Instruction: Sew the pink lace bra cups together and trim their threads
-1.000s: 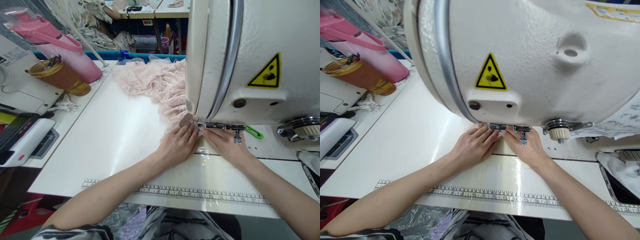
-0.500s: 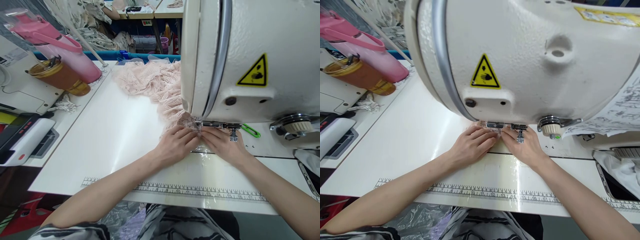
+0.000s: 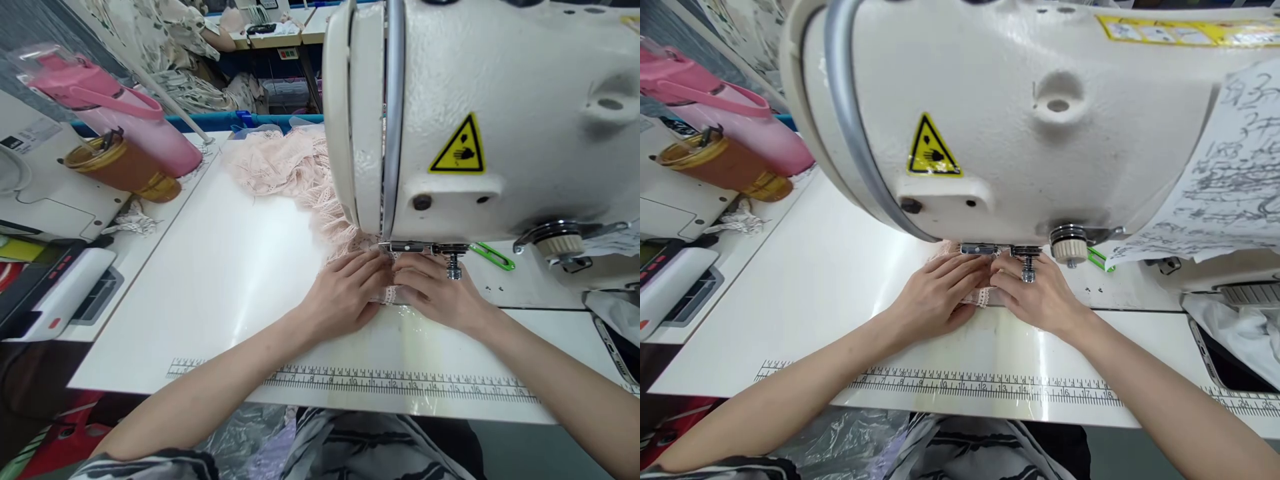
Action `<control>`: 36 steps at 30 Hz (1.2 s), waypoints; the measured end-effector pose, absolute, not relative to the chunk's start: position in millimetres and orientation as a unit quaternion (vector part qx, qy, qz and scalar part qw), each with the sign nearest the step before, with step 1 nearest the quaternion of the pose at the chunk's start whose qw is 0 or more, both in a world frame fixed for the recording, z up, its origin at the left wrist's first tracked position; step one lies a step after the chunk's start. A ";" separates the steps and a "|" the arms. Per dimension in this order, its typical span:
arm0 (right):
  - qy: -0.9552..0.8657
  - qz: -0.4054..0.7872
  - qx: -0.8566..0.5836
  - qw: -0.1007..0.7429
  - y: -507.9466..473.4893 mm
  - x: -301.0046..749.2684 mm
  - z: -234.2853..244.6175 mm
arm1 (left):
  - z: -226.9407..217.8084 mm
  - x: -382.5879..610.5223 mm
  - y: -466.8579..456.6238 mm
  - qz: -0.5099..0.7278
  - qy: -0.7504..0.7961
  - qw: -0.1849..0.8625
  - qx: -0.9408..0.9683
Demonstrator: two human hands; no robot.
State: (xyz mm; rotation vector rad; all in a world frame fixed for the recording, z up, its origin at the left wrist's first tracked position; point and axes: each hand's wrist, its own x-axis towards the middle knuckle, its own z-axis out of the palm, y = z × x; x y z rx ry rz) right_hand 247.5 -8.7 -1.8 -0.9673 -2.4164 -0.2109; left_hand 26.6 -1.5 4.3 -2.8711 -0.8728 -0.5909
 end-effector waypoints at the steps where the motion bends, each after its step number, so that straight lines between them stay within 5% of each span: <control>1: -0.892 -0.090 -0.354 0.266 -9.0 247.5 -0.1 | 2.9 26.7 -1.5 -0.188 -0.280 0.037 -0.941; 6: -0.883 -0.168 -0.351 0.261 -12.0 245.4 7.3 | 0.1 27.8 -1.7 -0.197 -0.277 0.058 -0.939; 15: -0.902 -0.071 -0.334 0.265 -10.5 243.6 4.1 | 1.5 26.3 4.4 -0.219 -0.259 0.104 -0.935; 36: -0.907 -0.058 -0.313 0.274 -9.2 239.3 3.4 | 2.6 23.5 5.1 -0.176 -0.295 0.096 -0.934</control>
